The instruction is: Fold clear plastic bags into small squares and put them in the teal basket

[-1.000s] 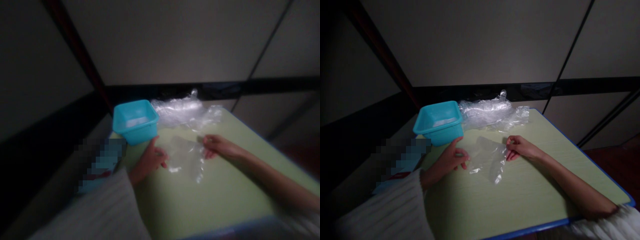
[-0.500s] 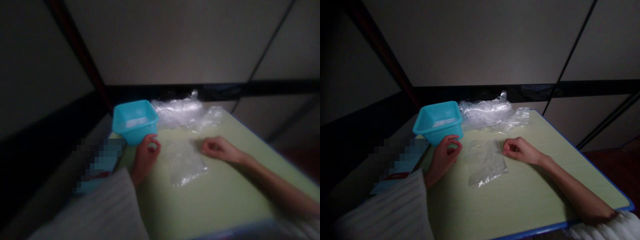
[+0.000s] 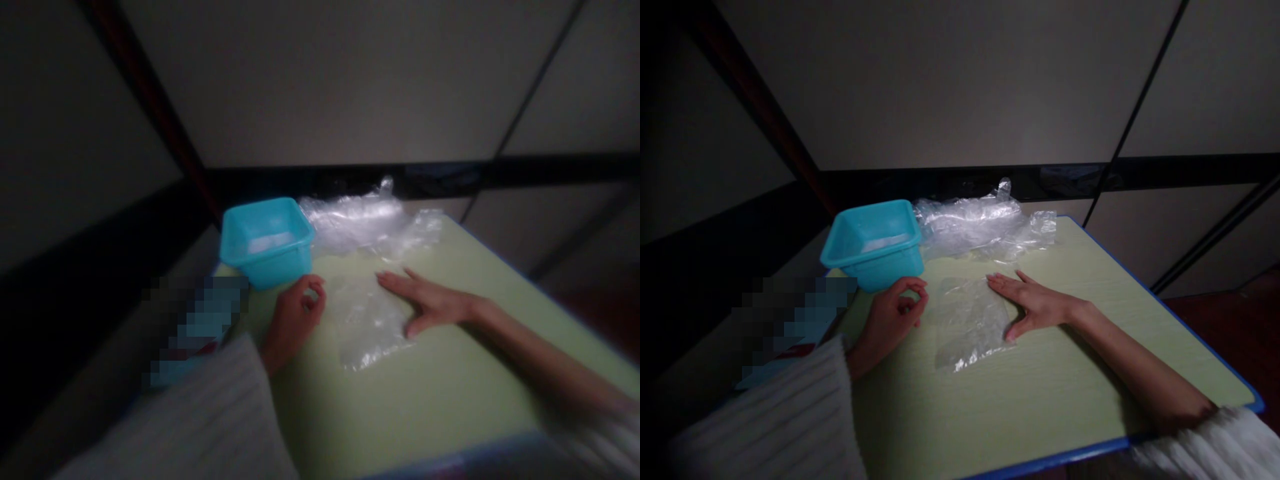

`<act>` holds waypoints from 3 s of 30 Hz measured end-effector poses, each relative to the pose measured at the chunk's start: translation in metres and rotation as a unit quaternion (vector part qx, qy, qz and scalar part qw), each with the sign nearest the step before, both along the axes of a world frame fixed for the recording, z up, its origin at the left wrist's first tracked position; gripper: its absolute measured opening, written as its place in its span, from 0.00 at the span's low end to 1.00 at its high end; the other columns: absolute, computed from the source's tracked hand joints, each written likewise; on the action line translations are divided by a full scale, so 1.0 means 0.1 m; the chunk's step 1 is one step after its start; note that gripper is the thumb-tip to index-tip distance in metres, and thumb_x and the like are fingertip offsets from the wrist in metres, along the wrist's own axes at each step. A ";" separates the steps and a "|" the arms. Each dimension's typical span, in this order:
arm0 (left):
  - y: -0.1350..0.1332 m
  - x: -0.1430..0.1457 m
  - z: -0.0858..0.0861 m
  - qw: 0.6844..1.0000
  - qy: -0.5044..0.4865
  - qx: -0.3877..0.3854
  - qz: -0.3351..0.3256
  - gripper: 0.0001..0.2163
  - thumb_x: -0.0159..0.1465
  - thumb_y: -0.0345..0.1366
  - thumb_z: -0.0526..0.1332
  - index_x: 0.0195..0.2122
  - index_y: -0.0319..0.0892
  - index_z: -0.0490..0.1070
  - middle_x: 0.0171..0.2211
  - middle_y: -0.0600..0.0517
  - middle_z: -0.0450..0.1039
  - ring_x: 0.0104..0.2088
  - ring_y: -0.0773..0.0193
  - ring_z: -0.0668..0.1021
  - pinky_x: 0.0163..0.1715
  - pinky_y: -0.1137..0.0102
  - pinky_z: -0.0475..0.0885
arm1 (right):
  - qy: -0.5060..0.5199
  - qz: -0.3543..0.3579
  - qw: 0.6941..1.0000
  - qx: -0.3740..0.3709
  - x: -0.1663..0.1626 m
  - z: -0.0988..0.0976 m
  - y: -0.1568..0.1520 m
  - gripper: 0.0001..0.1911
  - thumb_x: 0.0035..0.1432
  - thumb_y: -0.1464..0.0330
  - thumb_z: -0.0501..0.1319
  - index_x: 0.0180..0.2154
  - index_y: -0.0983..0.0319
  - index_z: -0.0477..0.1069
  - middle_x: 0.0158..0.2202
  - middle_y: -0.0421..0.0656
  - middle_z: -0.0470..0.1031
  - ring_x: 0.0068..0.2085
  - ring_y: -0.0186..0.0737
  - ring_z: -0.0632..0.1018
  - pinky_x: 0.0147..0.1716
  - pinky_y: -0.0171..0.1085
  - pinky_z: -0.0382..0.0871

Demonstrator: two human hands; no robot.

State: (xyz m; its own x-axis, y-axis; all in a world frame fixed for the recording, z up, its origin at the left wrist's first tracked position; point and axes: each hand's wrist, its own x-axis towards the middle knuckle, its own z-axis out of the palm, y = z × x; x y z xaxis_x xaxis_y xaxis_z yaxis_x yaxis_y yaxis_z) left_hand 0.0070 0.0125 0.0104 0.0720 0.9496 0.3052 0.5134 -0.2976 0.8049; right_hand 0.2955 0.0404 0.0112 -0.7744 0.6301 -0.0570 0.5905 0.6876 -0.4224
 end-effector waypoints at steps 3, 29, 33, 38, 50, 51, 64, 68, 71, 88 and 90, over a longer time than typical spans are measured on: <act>0.00 -0.03 -0.04 0.998 0.053 0.015 -0.007 0.08 0.56 0.31 0.55 0.37 0.42 0.65 0.29 0.56 0.68 0.18 0.74 0.67 0.18 0.78 0.62 | -0.011 -0.002 1.000 0.002 -0.03 0.05 -0.06 0.53 0.48 0.46 0.60 0.65 0.61 0.36 0.66 0.51 0.40 0.65 0.52 0.45 0.61 0.54 0.25; -0.17 0.72 -0.17 0.900 0.401 0.074 -0.153 0.41 0.59 0.61 0.45 0.63 0.29 0.48 0.64 0.36 0.43 0.64 0.45 0.46 0.60 0.53 0.48 | -0.020 -0.016 1.000 -0.004 -0.08 0.01 -0.10 0.54 0.48 0.45 0.59 0.65 0.62 0.35 0.66 0.53 0.38 0.65 0.54 0.43 0.60 0.55 0.29; -0.15 0.58 -0.17 0.898 0.410 0.069 -0.145 0.40 0.59 0.60 0.48 0.62 0.31 0.50 0.64 0.38 0.45 0.64 0.42 0.48 0.59 0.52 0.49 | -0.022 -0.015 1.000 -0.006 -0.08 0.02 -0.10 0.55 0.47 0.43 0.59 0.65 0.62 0.35 0.66 0.53 0.38 0.65 0.54 0.43 0.61 0.55 0.28; -0.14 0.41 -0.14 0.893 0.425 0.051 -0.135 0.40 0.58 0.59 0.51 0.62 0.30 0.51 0.64 0.38 0.45 0.63 0.41 0.49 0.59 0.51 0.50 | -0.040 -0.010 0.999 -0.001 -0.10 0.04 -0.10 0.56 0.46 0.43 0.59 0.65 0.63 0.35 0.66 0.53 0.37 0.65 0.53 0.43 0.61 0.54 0.28; -0.13 -0.02 -0.16 0.892 0.426 0.038 -0.148 0.39 0.57 0.55 0.56 0.63 0.37 0.48 0.65 0.38 0.43 0.64 0.45 0.47 0.59 0.52 0.49 | -0.032 -0.003 0.999 -0.004 -0.08 0.03 -0.09 0.55 0.47 0.43 0.58 0.65 0.62 0.34 0.66 0.52 0.36 0.65 0.54 0.42 0.61 0.55 0.27; -0.14 -0.05 -0.16 0.891 0.427 0.032 -0.149 0.39 0.57 0.54 0.56 0.64 0.37 0.47 0.65 0.38 0.43 0.64 0.46 0.47 0.60 0.52 0.49 | -0.035 -0.003 0.999 -0.004 -0.08 0.03 -0.10 0.55 0.48 0.43 0.58 0.65 0.62 0.34 0.66 0.52 0.35 0.65 0.53 0.42 0.61 0.54 0.27; -0.19 -0.15 -0.04 0.873 0.343 0.068 -0.341 0.34 0.63 0.50 0.53 0.65 0.38 0.42 0.66 0.43 0.41 0.65 0.56 0.47 0.63 0.61 0.45 | 0.043 0.078 0.993 0.082 -0.26 0.06 -0.28 0.42 0.60 0.50 0.50 0.65 0.57 0.28 0.67 0.46 0.35 0.66 0.47 0.44 0.62 0.51 0.30; -0.19 -0.15 -0.02 0.863 0.328 0.069 -0.377 0.35 0.63 0.54 0.50 0.64 0.37 0.44 0.65 0.41 0.44 0.65 0.54 0.49 0.62 0.60 0.46 | 0.003 0.122 0.990 0.077 -0.37 0.03 -0.36 0.45 0.59 0.50 0.51 0.65 0.61 0.27 0.66 0.50 0.37 0.65 0.47 0.45 0.62 0.51 0.28; -0.18 -0.16 0.00 0.853 0.337 0.050 -0.395 0.37 0.63 0.56 0.48 0.64 0.34 0.44 0.65 0.39 0.41 0.65 0.52 0.48 0.62 0.59 0.45 | -0.011 0.114 0.991 0.076 -0.34 -0.01 -0.37 0.44 0.60 0.50 0.51 0.65 0.63 0.28 0.66 0.51 0.38 0.65 0.47 0.45 0.62 0.51 0.27; -0.10 -0.17 0.02 0.982 -0.051 -0.100 -0.150 0.21 0.65 0.45 0.48 0.36 0.36 0.76 0.37 0.46 0.78 0.38 0.59 0.77 0.43 0.66 0.70 | -0.031 0.103 0.977 0.185 -0.12 0.39 -0.68 0.06 0.58 0.66 0.58 0.31 0.61 0.70 0.30 0.41 0.70 0.34 0.39 0.69 0.37 0.41 0.60; -0.10 -0.16 -0.01 0.982 -0.042 -0.103 -0.154 0.19 0.65 0.44 0.49 0.35 0.36 0.76 0.36 0.46 0.78 0.36 0.60 0.77 0.40 0.67 0.70 | -0.048 0.100 0.972 0.207 -0.12 0.37 -0.68 0.07 0.59 0.67 0.57 0.29 0.61 0.68 0.30 0.40 0.69 0.32 0.38 0.68 0.36 0.41 0.58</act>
State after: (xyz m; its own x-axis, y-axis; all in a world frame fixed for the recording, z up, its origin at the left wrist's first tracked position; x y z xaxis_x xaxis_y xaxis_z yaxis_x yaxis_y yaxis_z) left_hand -0.0090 0.0030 0.0092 0.3486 0.9287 0.1266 0.3544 -0.2556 0.8995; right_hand 0.2833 -0.0278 0.0485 -0.8874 0.4518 0.0914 0.4507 0.8921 -0.0335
